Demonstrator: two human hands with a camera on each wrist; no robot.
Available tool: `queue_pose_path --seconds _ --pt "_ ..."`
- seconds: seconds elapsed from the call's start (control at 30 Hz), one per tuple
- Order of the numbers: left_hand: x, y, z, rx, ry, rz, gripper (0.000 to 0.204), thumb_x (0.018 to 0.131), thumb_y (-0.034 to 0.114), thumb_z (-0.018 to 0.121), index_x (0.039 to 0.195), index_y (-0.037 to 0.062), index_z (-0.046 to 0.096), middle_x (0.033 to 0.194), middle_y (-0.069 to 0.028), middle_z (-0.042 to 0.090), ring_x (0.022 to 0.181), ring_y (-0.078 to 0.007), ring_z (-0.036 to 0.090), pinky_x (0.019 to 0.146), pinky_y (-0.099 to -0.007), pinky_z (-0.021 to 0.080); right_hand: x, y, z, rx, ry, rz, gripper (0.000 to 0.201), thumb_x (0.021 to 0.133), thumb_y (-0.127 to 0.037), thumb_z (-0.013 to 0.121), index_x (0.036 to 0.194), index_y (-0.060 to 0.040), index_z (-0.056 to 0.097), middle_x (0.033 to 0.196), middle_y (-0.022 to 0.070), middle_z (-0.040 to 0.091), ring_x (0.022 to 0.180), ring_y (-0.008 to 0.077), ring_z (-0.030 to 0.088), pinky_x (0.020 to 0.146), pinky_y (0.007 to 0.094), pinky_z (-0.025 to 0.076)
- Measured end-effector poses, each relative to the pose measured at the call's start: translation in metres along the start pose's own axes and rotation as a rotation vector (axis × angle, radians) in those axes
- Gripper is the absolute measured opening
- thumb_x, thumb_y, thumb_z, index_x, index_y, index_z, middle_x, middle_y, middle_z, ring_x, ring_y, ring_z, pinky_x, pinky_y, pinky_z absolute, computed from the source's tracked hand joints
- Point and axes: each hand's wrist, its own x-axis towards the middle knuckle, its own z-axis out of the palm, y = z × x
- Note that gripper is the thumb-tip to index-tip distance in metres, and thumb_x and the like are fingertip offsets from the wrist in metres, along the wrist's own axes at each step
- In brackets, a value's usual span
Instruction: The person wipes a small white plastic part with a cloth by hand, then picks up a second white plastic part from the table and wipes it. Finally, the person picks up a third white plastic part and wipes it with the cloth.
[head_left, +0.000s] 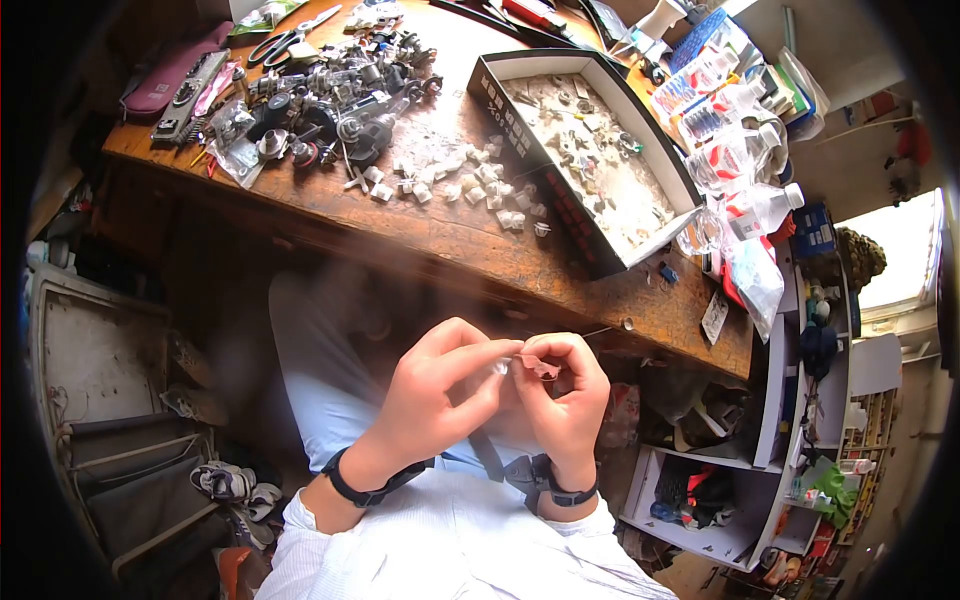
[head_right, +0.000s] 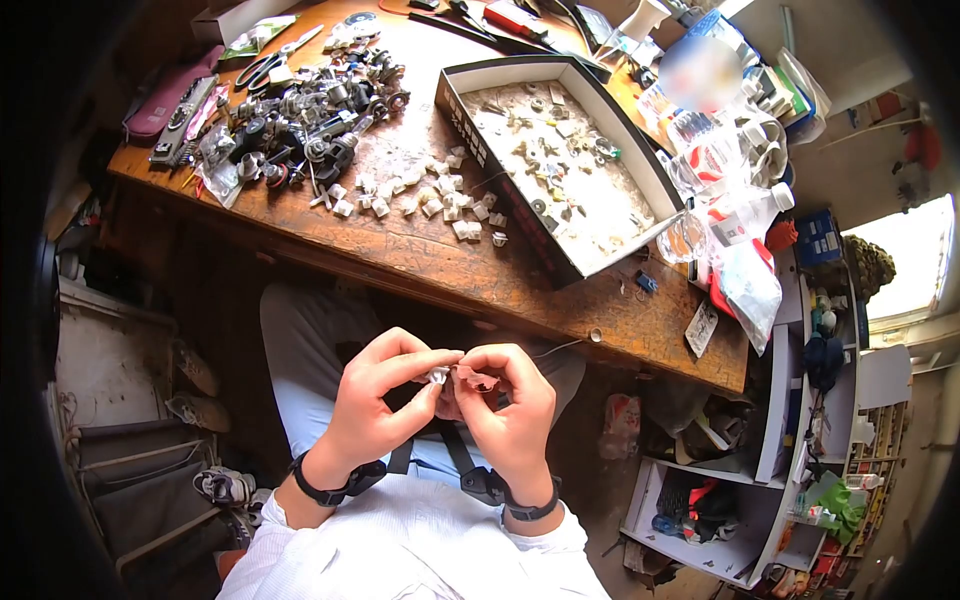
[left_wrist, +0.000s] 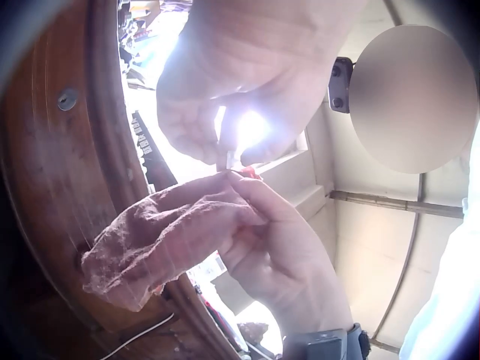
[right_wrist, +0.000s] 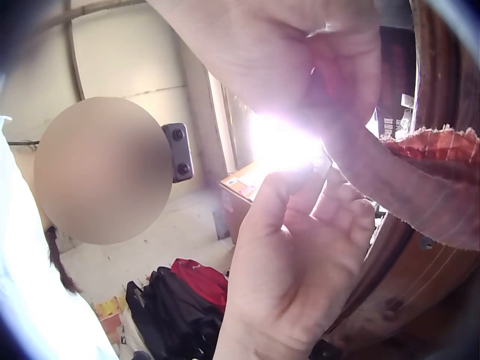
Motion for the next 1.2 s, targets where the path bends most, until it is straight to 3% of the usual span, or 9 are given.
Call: queue_pose_path --seconds 0.37,0.9,0.97,1.2 --pt "0.0013 0.002 0.0025 0.061 0.04 0.065 0.037 0.074 -0.003 0.062 0.11 0.0009 0.07 0.088 -0.0098 0.06 0.076 -0.0199 0.061 0.065 -0.0296 0.05 -0.0015 0.0008 -0.0023 0.012 -0.023 -0.001 0.015 0.079 0.007 0.067 0.091 -0.0001 0.062 0.082 0.0006 0.064 0.071 0.0035 0.056 0.06 0.0173 0.044" --pt "0.0011 0.0007 0.0025 0.074 0.009 0.077 0.04 0.073 -0.003 0.062 0.112 0.0014 0.07 0.088 -0.0096 0.056 0.077 -0.0196 0.058 0.065 -0.0287 0.049 -0.0007 -0.0015 -0.006 -0.005 -0.073 0.041 0.014 0.078 0.007 0.067 0.09 0.0001 0.063 0.08 0.0005 0.064 0.069 0.0035 0.058 0.058 0.0171 0.044" --pt "0.0019 0.001 0.0019 0.083 -0.008 0.098 0.038 0.074 -0.002 0.062 0.112 0.0013 0.068 0.088 -0.0113 0.057 0.075 -0.0242 0.059 0.066 -0.0331 0.05 -0.0005 -0.0024 -0.0062 -0.021 -0.078 0.034 0.014 0.078 0.007 0.067 0.09 0.0 0.063 0.08 0.0006 0.064 0.069 0.0035 0.058 0.058 0.0172 0.044" --pt "0.0029 0.0022 0.0031 0.099 -0.007 0.124 0.039 0.075 -0.003 0.061 0.114 0.0008 0.067 0.092 -0.0119 0.058 0.078 -0.0244 0.06 0.068 -0.0324 0.051 -0.0009 -0.003 -0.0062 -0.017 -0.073 0.01 0.013 0.079 0.007 0.066 0.09 0.0001 0.063 0.081 0.0007 0.065 0.07 0.0037 0.06 0.057 0.0171 0.044"
